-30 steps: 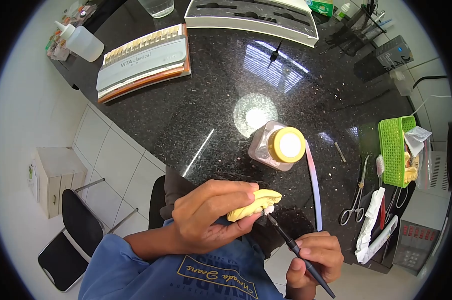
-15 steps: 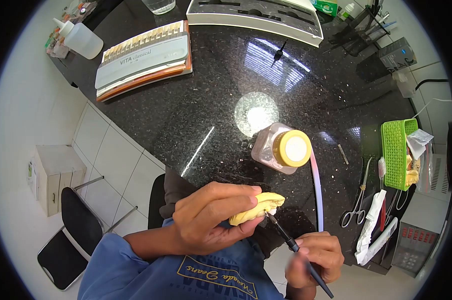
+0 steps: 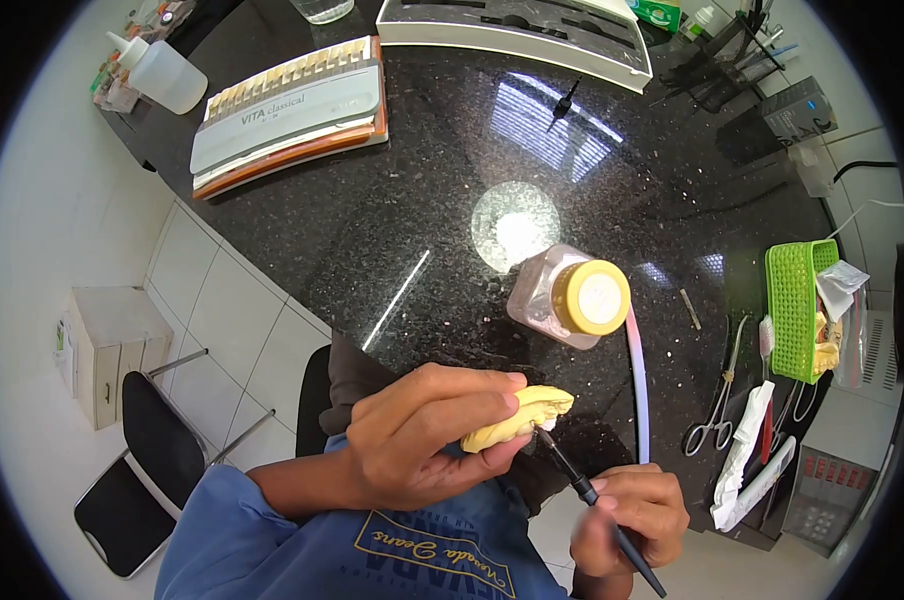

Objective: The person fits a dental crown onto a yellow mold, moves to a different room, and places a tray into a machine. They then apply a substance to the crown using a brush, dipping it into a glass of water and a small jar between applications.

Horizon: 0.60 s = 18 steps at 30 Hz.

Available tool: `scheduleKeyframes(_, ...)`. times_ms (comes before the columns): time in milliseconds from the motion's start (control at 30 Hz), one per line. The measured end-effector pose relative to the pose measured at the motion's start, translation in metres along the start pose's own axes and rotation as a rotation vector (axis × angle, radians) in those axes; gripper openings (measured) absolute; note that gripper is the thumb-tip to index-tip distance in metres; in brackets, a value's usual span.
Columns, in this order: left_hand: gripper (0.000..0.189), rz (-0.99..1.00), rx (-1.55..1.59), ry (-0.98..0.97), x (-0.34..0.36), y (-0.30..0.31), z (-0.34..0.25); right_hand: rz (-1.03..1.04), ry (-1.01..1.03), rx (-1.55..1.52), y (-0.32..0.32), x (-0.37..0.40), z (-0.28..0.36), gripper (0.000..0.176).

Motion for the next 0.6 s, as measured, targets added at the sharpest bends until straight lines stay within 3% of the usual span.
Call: scheduleKeyframes(600, 0.035, -0.009, -0.006, -0.002, 0.0002, -0.0002, -0.0005, -0.033, -0.011, 0.005, 0.0011, 0.0019, -0.0009, 0.022)
Point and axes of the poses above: each hand's wrist, its own x-axis away from the middle knuckle, its own y-axis out of the back of the hand, z = x × y, the point moved 5 cm from there along -x, towards the middle knuckle, and after that the axes turned 9 degrees about -y, right-handed, at the moved point
